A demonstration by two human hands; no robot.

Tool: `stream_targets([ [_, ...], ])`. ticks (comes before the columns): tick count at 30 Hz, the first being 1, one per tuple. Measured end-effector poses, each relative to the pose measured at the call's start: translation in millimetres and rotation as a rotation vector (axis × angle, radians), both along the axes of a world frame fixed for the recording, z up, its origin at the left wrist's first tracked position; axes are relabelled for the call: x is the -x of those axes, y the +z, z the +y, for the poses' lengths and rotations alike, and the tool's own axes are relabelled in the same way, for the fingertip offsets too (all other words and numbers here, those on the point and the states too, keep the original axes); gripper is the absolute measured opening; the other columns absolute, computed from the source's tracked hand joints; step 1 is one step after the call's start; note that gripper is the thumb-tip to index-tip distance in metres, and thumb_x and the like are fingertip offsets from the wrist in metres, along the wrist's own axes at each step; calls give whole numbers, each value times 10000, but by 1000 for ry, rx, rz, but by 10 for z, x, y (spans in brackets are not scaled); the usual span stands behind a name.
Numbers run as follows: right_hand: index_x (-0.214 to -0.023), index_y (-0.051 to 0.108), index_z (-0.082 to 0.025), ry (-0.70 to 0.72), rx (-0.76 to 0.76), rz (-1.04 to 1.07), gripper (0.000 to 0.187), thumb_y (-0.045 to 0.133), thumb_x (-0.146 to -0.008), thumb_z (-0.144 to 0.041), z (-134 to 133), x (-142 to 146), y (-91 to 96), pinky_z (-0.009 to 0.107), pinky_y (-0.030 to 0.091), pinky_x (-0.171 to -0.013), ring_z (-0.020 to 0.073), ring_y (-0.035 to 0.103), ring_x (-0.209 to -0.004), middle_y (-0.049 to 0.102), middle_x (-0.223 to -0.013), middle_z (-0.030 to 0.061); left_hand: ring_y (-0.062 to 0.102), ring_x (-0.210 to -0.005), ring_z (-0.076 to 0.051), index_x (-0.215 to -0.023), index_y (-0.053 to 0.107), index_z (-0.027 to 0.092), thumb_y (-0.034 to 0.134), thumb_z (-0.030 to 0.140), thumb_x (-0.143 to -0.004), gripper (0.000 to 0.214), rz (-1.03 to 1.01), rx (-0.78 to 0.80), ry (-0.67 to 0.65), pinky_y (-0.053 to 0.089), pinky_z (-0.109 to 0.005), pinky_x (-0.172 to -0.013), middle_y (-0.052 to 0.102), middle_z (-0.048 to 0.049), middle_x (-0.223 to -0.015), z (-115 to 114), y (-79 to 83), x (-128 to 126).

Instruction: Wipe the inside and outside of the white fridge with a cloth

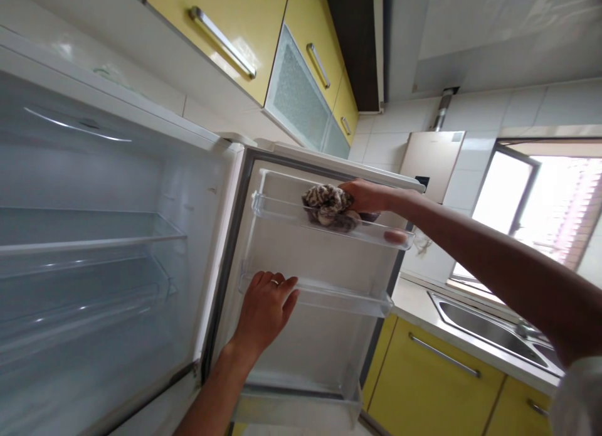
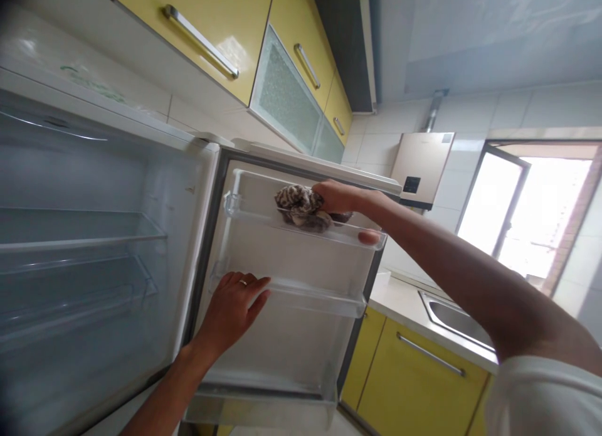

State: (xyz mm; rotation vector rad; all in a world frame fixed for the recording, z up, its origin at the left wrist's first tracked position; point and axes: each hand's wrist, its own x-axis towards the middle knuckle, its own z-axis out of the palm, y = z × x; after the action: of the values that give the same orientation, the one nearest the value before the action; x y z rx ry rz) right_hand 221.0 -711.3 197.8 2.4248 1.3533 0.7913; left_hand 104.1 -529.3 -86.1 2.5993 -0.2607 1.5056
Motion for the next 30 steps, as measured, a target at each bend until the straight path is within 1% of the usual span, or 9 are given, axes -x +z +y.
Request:
stream_targets([
  [2,-959,742,-39,-88,13,-5,212,687,-779,-135,-105,42,13,198,384,-648,117,613,-732,756,-847,73,629,-890,-263,-1167,722,197,508,281,-1013,276,4,12,-13,437,-454,-871,738,-75,-928,-2,5,6],
  [6,-1032,726,46,-218,68,-2,319,580,-833,-156,-236,178,49,185,352,-658,63,603,-745,762,-894,85,636,-896,-261,-1167,729,199,534,292,-1005,270,13,39,-35,445,-456,-874,739,-75,-939,0,7,19],
  [8,-1021,735,11,-251,83,26,276,605,-826,-134,-301,228,58,171,359,-656,76,609,-748,769,-911,89,640,-917,-265,-1170,734,208,549,306,-1001,268,30,57,-37,447,-457,-885,741,-71,-952,3,12,33],
  [11,-956,736,-81,-260,58,63,178,657,-803,-126,-422,241,51,188,391,-635,122,619,-731,769,-879,85,643,-939,-274,-1171,740,217,558,317,-1000,269,61,78,-41,451,-466,-895,745,-67,-965,6,26,58],
  [15,-857,714,-121,-227,-6,41,93,663,-781,-135,-586,146,18,206,384,-598,123,601,-664,737,-776,65,646,-939,-285,-1167,745,221,560,315,-999,268,83,86,-52,454,-485,-897,747,-60,-960,4,42,78],
  [17,-843,711,-124,-125,-39,16,90,672,-775,-167,-638,78,-9,205,398,-612,127,611,-673,734,-772,64,645,-935,-287,-1161,747,220,562,311,-997,263,72,84,-52,453,-491,-898,752,-60,-966,-2,40,73],
  [21,-890,736,-124,217,-167,73,206,664,-772,-277,-598,-17,-117,224,475,-715,178,679,-803,762,-904,68,644,-932,-288,-1149,749,212,576,301,-990,252,47,73,-49,448,-501,-914,760,-62,-973,-14,22,47],
  [26,-919,782,-160,608,-357,57,272,677,-804,-382,-216,-29,-309,304,546,-860,240,717,-961,766,-1064,83,643,-949,-289,-1160,747,222,576,328,-991,262,68,78,-28,447,-501,-927,758,-65,-972,-25,18,63],
  [30,-1055,784,-181,782,-506,-35,333,711,-832,-417,145,36,-415,360,554,-941,265,714,-1072,754,-1144,107,643,-947,-269,-1157,738,225,584,357,-989,263,65,82,-27,451,-484,-943,755,-60,-976,-7,-6,84],
])
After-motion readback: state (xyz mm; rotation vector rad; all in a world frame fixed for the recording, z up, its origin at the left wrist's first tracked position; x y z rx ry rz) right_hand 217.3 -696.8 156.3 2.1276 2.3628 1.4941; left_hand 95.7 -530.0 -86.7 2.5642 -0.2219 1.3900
